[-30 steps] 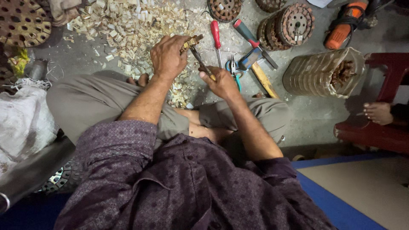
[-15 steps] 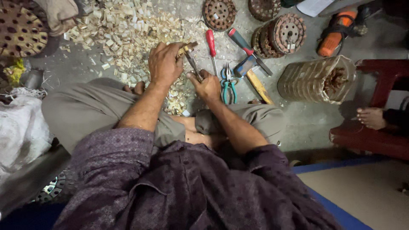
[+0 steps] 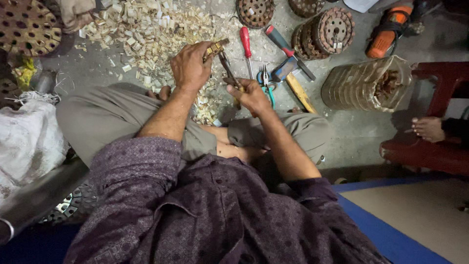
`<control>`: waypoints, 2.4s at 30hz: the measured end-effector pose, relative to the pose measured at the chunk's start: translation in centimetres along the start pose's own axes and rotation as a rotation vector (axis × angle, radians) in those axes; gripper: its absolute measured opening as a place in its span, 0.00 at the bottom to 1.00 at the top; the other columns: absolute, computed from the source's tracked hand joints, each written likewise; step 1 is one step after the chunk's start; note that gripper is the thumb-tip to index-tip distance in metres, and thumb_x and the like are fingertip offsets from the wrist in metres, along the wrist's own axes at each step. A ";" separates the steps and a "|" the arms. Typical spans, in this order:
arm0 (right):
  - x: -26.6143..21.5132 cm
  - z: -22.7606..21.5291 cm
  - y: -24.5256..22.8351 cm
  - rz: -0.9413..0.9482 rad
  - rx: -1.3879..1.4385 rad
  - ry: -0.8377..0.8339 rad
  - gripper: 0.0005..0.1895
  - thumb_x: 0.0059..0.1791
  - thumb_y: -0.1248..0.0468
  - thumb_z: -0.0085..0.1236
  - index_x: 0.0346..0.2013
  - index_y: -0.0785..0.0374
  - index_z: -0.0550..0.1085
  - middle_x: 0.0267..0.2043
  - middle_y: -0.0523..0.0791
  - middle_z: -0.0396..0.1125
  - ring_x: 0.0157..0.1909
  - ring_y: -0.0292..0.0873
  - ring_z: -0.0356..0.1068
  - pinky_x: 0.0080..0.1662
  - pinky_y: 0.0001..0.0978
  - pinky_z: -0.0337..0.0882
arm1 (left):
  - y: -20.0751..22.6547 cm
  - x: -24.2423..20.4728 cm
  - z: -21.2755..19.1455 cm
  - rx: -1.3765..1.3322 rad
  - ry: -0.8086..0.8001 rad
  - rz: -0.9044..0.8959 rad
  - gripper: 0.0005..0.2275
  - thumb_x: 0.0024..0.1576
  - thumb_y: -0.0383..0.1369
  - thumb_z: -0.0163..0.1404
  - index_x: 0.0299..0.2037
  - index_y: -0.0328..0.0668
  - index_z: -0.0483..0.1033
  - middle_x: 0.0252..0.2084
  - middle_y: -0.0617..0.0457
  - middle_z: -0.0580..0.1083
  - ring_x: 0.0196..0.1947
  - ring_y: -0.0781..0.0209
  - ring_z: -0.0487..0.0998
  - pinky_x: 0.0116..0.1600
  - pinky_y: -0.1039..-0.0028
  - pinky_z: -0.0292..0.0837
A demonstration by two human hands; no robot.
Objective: The person sits on the floor and uses pliers to insert small white insulating pieces into the slots of a circular motor stator. They rotate the stator to access different slots and occasionally switch tools to adjust the pieces.
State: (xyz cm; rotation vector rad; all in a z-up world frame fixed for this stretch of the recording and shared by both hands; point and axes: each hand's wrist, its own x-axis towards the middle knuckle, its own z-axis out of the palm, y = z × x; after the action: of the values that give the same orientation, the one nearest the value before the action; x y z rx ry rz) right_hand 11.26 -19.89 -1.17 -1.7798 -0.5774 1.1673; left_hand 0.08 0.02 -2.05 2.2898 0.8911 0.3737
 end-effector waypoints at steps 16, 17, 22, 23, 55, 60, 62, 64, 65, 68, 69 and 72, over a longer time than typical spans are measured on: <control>0.1 1.3 -1.9 -0.216 -0.576 0.291 0.27 0.50 0.42 0.61 0.42 0.65 0.76 0.26 0.44 0.66 0.29 0.41 0.66 0.36 0.38 0.67 | 1.1 -0.1 -1.3 0.053 -0.026 0.044 0.18 0.55 0.36 0.62 0.55 0.59 0.79 0.56 0.60 0.78 0.52 0.58 0.76 0.54 0.56 0.70; 0.2 1.5 -1.5 -0.238 -0.529 0.347 0.31 0.48 0.40 0.62 0.41 0.68 0.74 0.27 0.45 0.68 0.30 0.42 0.68 0.36 0.39 0.69 | 1.2 -0.1 -1.4 0.046 -0.030 0.043 0.18 0.54 0.35 0.62 0.56 0.59 0.79 0.56 0.60 0.78 0.51 0.58 0.76 0.54 0.58 0.70; 1.6 1.9 0.9 -0.002 -0.522 0.288 0.39 0.42 0.31 0.60 0.38 0.68 0.77 0.28 0.51 0.71 0.32 0.46 0.69 0.38 0.42 0.70 | 0.7 -0.2 -1.2 0.008 -0.013 0.055 0.17 0.55 0.32 0.62 0.54 0.59 0.80 0.54 0.61 0.79 0.51 0.58 0.76 0.54 0.60 0.72; 2.1 1.9 1.3 0.044 -0.518 0.294 0.39 0.41 0.31 0.60 0.36 0.68 0.78 0.28 0.52 0.71 0.32 0.47 0.69 0.38 0.43 0.70 | 0.7 0.1 -1.0 0.006 -0.035 0.033 0.17 0.54 0.31 0.61 0.54 0.60 0.80 0.54 0.62 0.79 0.50 0.58 0.77 0.54 0.61 0.73; -1.3 0.3 -2.7 0.063 -0.321 0.094 0.25 0.49 0.43 0.62 0.39 0.63 0.81 0.21 0.37 0.64 0.23 0.32 0.60 0.28 0.32 0.62 | 0.1 -0.2 -0.3 -0.030 -0.006 -0.019 0.20 0.54 0.33 0.62 0.58 0.60 0.77 0.57 0.56 0.77 0.56 0.55 0.77 0.61 0.53 0.70; -0.9 0.1 -2.9 0.018 -0.458 0.108 0.26 0.50 0.42 0.60 0.41 0.64 0.81 0.20 0.40 0.61 0.23 0.35 0.58 0.28 0.37 0.61 | -0.5 0.3 0.7 0.035 0.017 0.043 0.20 0.55 0.36 0.63 0.58 0.58 0.76 0.59 0.57 0.76 0.55 0.53 0.75 0.56 0.50 0.69; -0.7 0.5 -2.3 -0.111 -0.593 0.184 0.28 0.52 0.42 0.61 0.37 0.68 0.78 0.23 0.43 0.64 0.26 0.38 0.62 0.33 0.39 0.65 | -0.5 0.4 0.7 0.024 -0.029 0.009 0.19 0.57 0.36 0.62 0.59 0.59 0.76 0.59 0.57 0.76 0.54 0.56 0.76 0.57 0.52 0.70; -0.5 0.9 -1.5 -0.217 -0.618 0.261 0.30 0.52 0.41 0.62 0.37 0.70 0.76 0.25 0.45 0.67 0.29 0.40 0.66 0.37 0.41 0.69 | -0.3 0.2 0.5 0.024 -0.036 0.006 0.20 0.56 0.35 0.62 0.59 0.59 0.76 0.58 0.57 0.77 0.53 0.56 0.77 0.57 0.52 0.70; -0.4 1.3 -1.1 -0.258 -0.576 0.302 0.30 0.51 0.41 0.62 0.38 0.70 0.76 0.27 0.45 0.68 0.30 0.40 0.68 0.38 0.41 0.70 | -0.2 0.1 0.3 0.029 -0.021 0.020 0.21 0.54 0.34 0.63 0.59 0.59 0.76 0.57 0.57 0.77 0.53 0.56 0.77 0.56 0.52 0.70; 0.1 1.9 -0.3 -0.340 -0.337 0.324 0.35 0.49 0.42 0.66 0.50 0.71 0.70 0.37 0.49 0.70 0.41 0.42 0.71 0.44 0.43 0.72 | 0.3 -0.2 -0.5 0.002 -0.002 0.006 0.20 0.54 0.33 0.63 0.57 0.59 0.78 0.55 0.56 0.78 0.52 0.56 0.77 0.55 0.52 0.71; 0.2 1.9 0.0 -0.357 -0.241 0.316 0.38 0.49 0.42 0.67 0.55 0.72 0.68 0.42 0.51 0.71 0.45 0.43 0.72 0.46 0.43 0.72 | 0.6 -0.4 -0.7 -0.016 -0.002 -0.007 0.19 0.54 0.32 0.63 0.56 0.59 0.78 0.54 0.56 0.79 0.52 0.56 0.77 0.56 0.52 0.71; 1.0 1.6 0.3 0.002 -0.543 0.220 0.34 0.48 0.37 0.63 0.41 0.69 0.79 0.30 0.54 0.72 0.35 0.46 0.70 0.41 0.45 0.72 | 0.9 -0.3 -1.3 -0.049 0.016 -0.008 0.20 0.53 0.31 0.64 0.56 0.58 0.79 0.53 0.56 0.79 0.52 0.55 0.78 0.56 0.54 0.72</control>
State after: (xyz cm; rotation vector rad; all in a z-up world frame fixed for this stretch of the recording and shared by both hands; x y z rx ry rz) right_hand 10.24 -18.61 -2.07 -2.3294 -0.8117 0.8431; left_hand -0.26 -0.08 -0.53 2.2405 0.8890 0.4061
